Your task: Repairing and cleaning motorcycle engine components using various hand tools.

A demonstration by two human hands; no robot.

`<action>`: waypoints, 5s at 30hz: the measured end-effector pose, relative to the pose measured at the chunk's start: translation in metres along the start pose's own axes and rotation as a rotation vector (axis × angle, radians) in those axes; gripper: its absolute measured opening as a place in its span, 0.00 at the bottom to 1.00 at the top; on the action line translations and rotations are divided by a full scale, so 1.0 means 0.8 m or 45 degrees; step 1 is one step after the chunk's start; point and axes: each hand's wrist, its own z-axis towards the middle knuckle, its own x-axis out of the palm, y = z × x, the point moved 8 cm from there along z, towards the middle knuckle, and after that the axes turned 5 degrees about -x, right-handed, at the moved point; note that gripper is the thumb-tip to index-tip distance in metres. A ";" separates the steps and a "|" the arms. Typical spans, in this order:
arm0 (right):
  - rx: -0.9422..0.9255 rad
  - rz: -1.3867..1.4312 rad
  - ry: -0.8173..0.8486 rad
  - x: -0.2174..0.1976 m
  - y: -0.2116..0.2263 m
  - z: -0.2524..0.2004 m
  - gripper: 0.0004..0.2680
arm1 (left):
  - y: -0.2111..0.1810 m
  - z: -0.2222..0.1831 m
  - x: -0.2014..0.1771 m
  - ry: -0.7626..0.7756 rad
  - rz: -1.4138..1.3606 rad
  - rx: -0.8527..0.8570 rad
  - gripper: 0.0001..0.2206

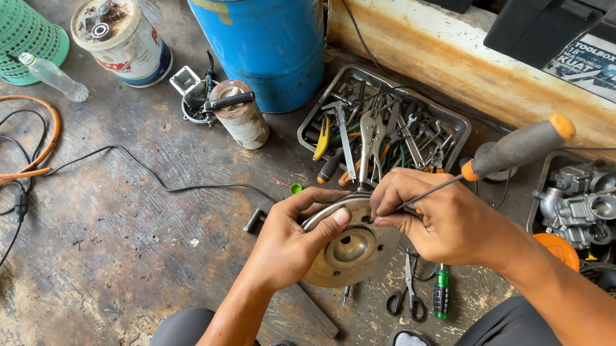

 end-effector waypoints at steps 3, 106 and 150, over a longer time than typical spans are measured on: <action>0.009 0.103 -0.038 -0.004 -0.005 -0.002 0.03 | -0.005 -0.001 -0.003 0.006 -0.010 0.007 0.16; 0.067 0.351 -0.428 0.037 0.030 0.003 0.09 | 0.057 0.025 0.041 -0.061 -1.610 -0.013 0.34; -0.306 -0.559 -0.202 0.068 0.094 0.033 0.10 | 0.020 0.025 0.030 -0.141 -1.547 0.314 0.30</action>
